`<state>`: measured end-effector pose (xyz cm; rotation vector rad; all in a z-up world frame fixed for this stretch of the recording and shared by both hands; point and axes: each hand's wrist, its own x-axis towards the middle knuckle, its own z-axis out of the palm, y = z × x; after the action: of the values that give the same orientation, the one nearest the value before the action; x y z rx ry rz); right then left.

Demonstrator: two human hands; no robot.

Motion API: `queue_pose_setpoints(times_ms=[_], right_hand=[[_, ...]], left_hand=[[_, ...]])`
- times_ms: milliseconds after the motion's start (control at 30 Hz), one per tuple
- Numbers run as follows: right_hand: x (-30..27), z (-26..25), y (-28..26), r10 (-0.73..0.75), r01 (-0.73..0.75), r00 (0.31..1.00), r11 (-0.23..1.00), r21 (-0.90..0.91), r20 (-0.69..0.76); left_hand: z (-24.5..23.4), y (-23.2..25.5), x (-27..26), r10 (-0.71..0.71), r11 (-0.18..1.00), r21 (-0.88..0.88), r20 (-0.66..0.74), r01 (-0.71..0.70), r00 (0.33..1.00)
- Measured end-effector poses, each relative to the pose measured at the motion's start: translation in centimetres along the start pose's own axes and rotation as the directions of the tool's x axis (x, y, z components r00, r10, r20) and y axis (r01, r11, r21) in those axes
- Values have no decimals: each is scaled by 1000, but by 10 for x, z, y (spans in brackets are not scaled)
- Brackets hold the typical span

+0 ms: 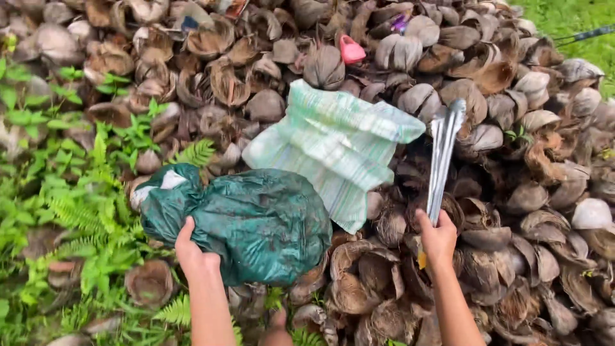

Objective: Picking up plastic waste and other debris from a large pile of coconut husks using a grabber tool and collecting it in a sack.

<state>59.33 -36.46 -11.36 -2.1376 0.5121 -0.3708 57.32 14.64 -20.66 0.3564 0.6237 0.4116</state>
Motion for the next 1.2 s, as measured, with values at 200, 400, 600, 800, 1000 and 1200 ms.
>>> queue_pose_setpoints(times_ms=[200,400,600,800,1000,1200], right_hand=[[30,10,-21,233,-221,972,944,243,-23],[114,32,-18,275,-256,961,891,375,2],[187,59,-56,411,-363,905,882,301,-111],[243,116,-15,519,-502,850,850,160,-90],[189,99,-27,397,-357,917,794,492,25],[150,81,-28,351,-300,936,734,609,37]], left_hand=[[89,41,5,-34,999,22,119,31,992],[164,60,37,121,992,-51,269,-112,955],[281,85,57,277,961,-160,500,-227,820],[433,45,76,332,937,-318,679,-145,654],[465,-74,52,379,919,-110,510,-378,772],[335,-180,20,279,431,491,725,-757,629]])
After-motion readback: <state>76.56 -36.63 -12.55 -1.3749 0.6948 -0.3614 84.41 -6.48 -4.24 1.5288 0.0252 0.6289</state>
